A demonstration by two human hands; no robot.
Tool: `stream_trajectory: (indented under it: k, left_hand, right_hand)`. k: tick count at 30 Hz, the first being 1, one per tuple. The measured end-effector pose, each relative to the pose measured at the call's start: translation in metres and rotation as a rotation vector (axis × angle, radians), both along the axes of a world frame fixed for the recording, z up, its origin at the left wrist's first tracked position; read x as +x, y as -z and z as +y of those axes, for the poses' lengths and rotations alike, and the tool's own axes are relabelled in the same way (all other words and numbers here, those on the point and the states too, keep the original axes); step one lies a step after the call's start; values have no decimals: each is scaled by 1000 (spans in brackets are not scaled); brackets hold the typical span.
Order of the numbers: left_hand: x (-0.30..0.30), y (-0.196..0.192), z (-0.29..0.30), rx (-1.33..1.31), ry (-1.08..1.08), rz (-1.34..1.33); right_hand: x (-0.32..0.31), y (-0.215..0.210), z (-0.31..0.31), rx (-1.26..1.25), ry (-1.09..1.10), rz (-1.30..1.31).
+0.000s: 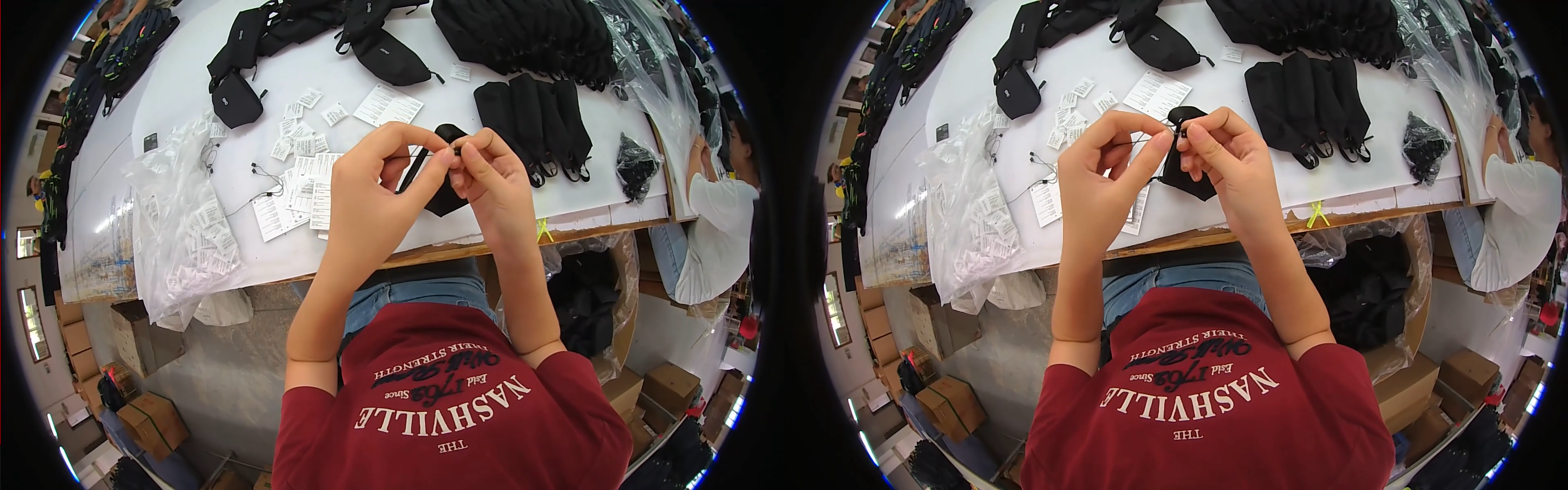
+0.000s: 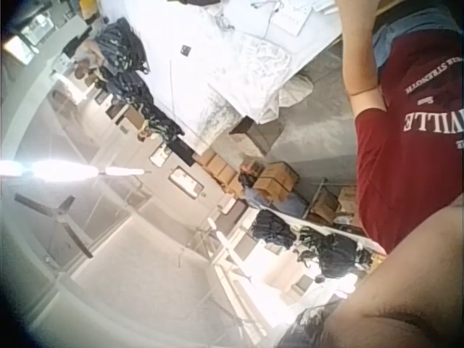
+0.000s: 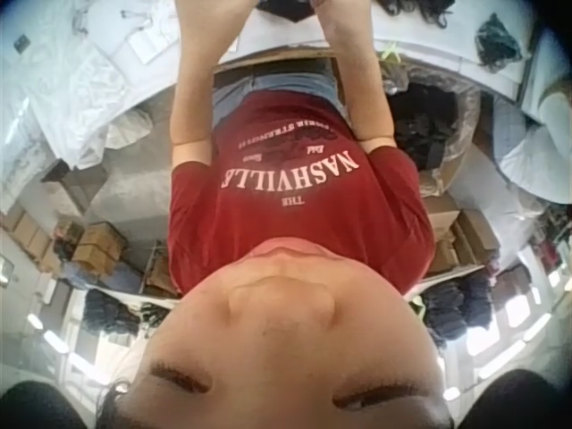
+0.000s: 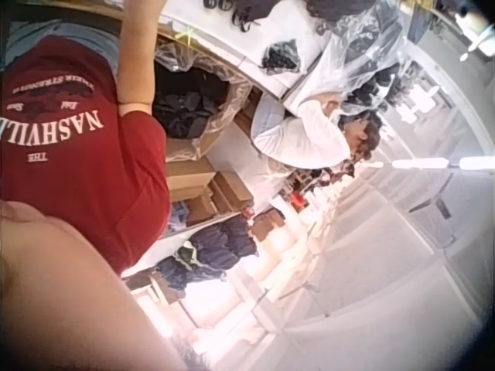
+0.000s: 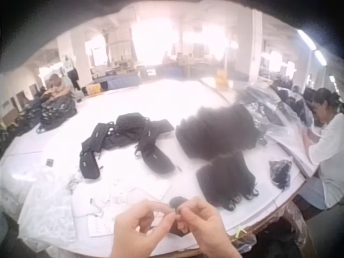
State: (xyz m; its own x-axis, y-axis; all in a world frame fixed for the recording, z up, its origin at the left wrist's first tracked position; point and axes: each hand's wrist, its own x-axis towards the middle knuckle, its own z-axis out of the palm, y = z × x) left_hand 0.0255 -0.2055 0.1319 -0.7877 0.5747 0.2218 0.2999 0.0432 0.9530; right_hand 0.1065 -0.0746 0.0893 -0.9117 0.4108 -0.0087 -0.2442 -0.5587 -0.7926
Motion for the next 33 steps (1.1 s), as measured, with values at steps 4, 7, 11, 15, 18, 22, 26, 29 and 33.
stream_trajectory:
  k: [4, 7, 11, 15, 18, 22, 26, 29, 33]
  left_hand:
    - [0, 0, -3, -56, -29, 137]
    - [-1, 1, -5, -44, -2, 144]
    - [-2, 1, -7, -12, 8, 104]
    - [-3, 2, -7, -51, 12, 157]
    - [-2, 0, -6, -70, 26, 204]
    - [-3, 2, -6, -66, 37, 258]
    - [-5, 6, -6, -5, 33, 233]
    - [-5, 6, -7, -8, 29, 232]
    - [-6, 6, -8, -8, 33, 240]
  right_hand:
    - [2, 0, 0, -33, -56, 39]
    - [1, 0, -3, 63, -40, 58]
    - [1, 0, -5, 141, -5, 61]
    - [1, 1, -5, 138, 1, 68]
    - [2, 2, -4, 147, -19, 62]
    - [3, 2, -3, 188, -10, 92]
    - [2, 2, -5, 73, -36, 96]
    - [2, 2, -5, 32, -49, 83]
    - [2, 4, -4, 26, -68, 93]
